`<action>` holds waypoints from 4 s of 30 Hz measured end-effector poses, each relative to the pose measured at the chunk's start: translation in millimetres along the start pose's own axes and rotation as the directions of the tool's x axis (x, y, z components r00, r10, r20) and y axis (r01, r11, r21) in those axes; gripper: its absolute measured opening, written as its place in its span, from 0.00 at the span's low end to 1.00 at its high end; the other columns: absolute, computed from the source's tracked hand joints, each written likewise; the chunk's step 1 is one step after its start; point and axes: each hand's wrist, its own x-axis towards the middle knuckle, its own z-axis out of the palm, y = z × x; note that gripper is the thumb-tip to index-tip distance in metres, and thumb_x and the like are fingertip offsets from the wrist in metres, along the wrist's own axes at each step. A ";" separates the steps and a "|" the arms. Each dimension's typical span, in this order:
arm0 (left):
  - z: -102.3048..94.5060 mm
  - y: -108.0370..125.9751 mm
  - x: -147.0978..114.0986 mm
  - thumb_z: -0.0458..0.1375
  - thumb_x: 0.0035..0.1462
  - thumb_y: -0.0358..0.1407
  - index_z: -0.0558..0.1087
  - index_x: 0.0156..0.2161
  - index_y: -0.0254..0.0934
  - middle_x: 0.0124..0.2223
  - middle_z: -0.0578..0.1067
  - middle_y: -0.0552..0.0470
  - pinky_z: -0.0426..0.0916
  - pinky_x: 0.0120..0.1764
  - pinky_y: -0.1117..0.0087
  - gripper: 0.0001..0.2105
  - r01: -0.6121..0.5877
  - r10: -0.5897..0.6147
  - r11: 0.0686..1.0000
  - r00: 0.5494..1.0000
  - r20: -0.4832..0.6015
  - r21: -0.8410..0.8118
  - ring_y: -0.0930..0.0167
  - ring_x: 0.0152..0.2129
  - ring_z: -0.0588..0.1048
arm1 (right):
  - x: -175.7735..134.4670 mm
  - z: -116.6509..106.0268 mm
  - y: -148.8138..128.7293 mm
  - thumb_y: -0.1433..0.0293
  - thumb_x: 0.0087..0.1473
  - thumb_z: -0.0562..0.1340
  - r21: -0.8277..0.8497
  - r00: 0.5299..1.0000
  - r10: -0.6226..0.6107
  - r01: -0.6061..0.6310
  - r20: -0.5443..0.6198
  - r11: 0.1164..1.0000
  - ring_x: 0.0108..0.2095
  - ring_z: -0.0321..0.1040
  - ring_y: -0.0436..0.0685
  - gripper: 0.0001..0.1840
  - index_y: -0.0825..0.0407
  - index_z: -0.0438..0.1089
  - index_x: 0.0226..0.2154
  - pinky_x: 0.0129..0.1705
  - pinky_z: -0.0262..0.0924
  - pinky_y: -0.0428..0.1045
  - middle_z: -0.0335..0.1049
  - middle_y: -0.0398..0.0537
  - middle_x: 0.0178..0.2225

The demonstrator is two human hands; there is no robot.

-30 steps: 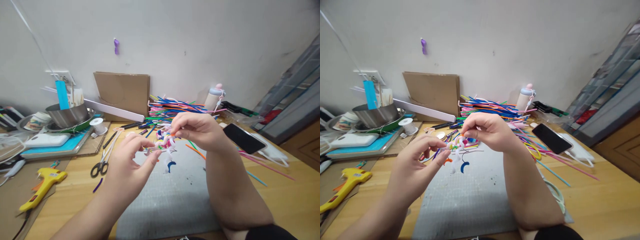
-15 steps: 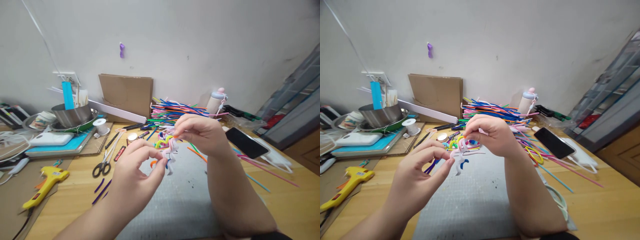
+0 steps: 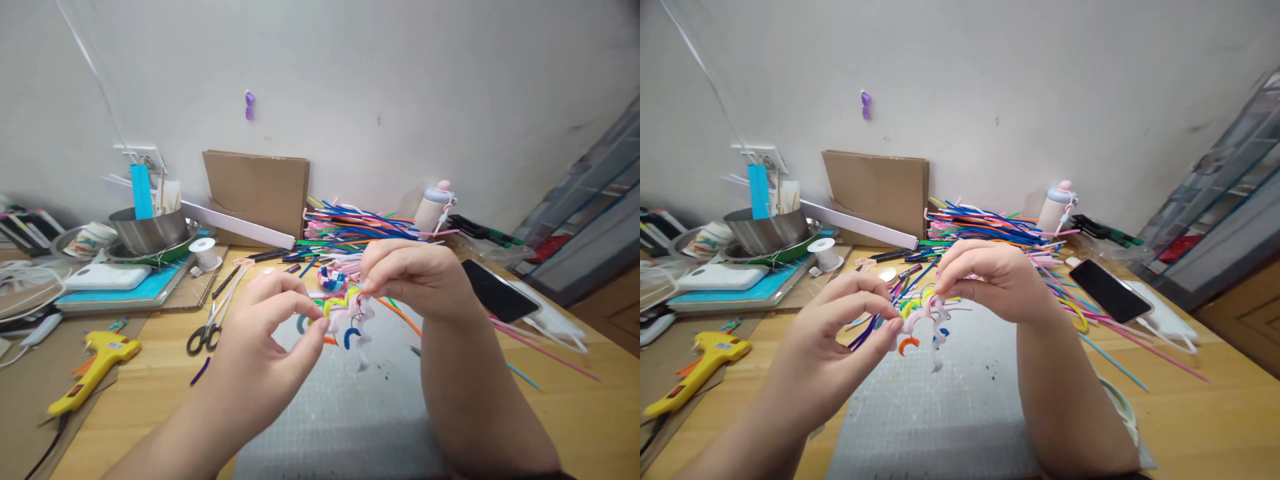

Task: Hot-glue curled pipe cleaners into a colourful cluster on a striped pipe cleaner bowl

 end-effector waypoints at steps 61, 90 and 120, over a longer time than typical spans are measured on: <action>-11.7 3.1 -2.2 0.55 0.59 0.35 0.73 0.29 0.40 0.34 0.70 0.54 0.62 0.39 0.68 0.09 0.127 -0.019 0.929 0.954 0.298 -0.347 0.70 0.34 0.68 | -0.1 -2.1 -9.8 0.76 0.52 0.66 0.099 0.991 -0.134 0.134 -0.013 0.986 0.29 0.68 0.52 0.07 0.50 0.77 0.35 0.31 0.65 0.49 0.72 0.46 0.29; 0.3 -16.2 3.6 0.59 0.56 0.44 0.73 0.36 0.37 0.28 0.70 0.54 0.61 0.27 0.72 0.11 0.418 -0.226 0.821 0.864 0.450 -0.389 0.73 0.25 0.67 | 0.4 -0.7 -7.3 0.75 0.53 0.65 -0.040 0.994 -0.107 0.106 -0.018 0.994 0.31 0.69 0.52 0.06 0.48 0.77 0.34 0.32 0.67 0.49 0.72 0.46 0.31; -5.1 -20.8 3.8 0.60 0.55 0.42 0.71 0.39 0.40 0.33 0.70 0.55 0.60 0.29 0.73 0.09 0.443 -0.268 0.759 0.881 0.390 -0.477 0.75 0.27 0.65 | -1.9 -2.1 -6.4 0.73 0.53 0.66 0.113 0.985 -0.157 0.165 -0.073 0.980 0.29 0.68 0.53 0.07 0.49 0.78 0.36 0.30 0.65 0.50 0.73 0.46 0.29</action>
